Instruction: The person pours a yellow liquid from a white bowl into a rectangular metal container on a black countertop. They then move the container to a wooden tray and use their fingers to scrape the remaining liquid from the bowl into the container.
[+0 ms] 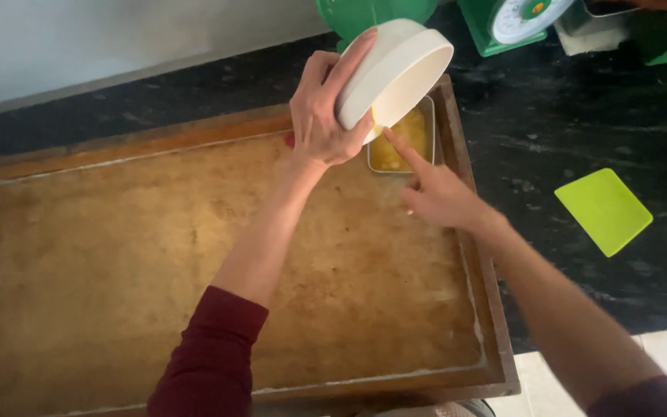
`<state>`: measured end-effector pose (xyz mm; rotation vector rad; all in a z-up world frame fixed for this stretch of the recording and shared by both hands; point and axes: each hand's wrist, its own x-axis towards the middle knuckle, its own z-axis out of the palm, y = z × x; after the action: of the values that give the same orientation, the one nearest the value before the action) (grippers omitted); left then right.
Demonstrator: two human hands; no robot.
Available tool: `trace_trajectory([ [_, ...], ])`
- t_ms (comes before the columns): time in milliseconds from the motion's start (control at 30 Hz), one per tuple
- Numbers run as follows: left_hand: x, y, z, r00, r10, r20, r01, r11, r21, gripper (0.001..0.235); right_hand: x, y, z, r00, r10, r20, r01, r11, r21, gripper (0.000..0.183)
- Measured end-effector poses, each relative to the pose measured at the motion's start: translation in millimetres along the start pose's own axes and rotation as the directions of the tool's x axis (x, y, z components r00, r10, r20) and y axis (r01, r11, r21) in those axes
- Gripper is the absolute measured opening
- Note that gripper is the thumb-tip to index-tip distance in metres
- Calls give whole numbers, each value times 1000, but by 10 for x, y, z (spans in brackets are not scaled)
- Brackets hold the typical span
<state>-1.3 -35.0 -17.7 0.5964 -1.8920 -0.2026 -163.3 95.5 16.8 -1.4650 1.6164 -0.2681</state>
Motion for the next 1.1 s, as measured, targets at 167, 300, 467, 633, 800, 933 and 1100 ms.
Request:
trace_trajectory([
  [167, -5, 55, -65, 1000, -2, -30, 2, 1000, 19, 65, 92, -16, 293, 975, 193, -114, -193, 981, 10, 96],
  [300, -90, 18, -47, 999, -21, -40, 20, 1000, -21, 64, 238, -72, 486, 916, 346, -201, -380, 909, -168, 100],
  [467, -161, 42, -23, 997, -60, -49, 59, 998, -22, 63, 206, -41, 603, 867, 427, -256, -495, 799, -341, 104],
  [633, -137, 70, -6, 989, -135, -68, 129, 988, -85, 62, -186, -265, 473, 862, 494, -114, -467, 684, -561, 97],
  [800, -97, 153, 23, 980, -194, -40, 191, 979, -67, 59, -368, -456, 243, 945, 289, -151, -322, 899, -298, 96],
  [933, -62, 264, 81, 990, -132, -55, 131, 991, -23, 67, -65, -366, 376, 967, -212, -144, 250, 903, 348, 93],
  [1100, -26, 410, -63, 999, -50, -18, 50, 998, 30, 66, 193, -165, 436, 975, -121, -186, 163, 960, 229, 84],
])
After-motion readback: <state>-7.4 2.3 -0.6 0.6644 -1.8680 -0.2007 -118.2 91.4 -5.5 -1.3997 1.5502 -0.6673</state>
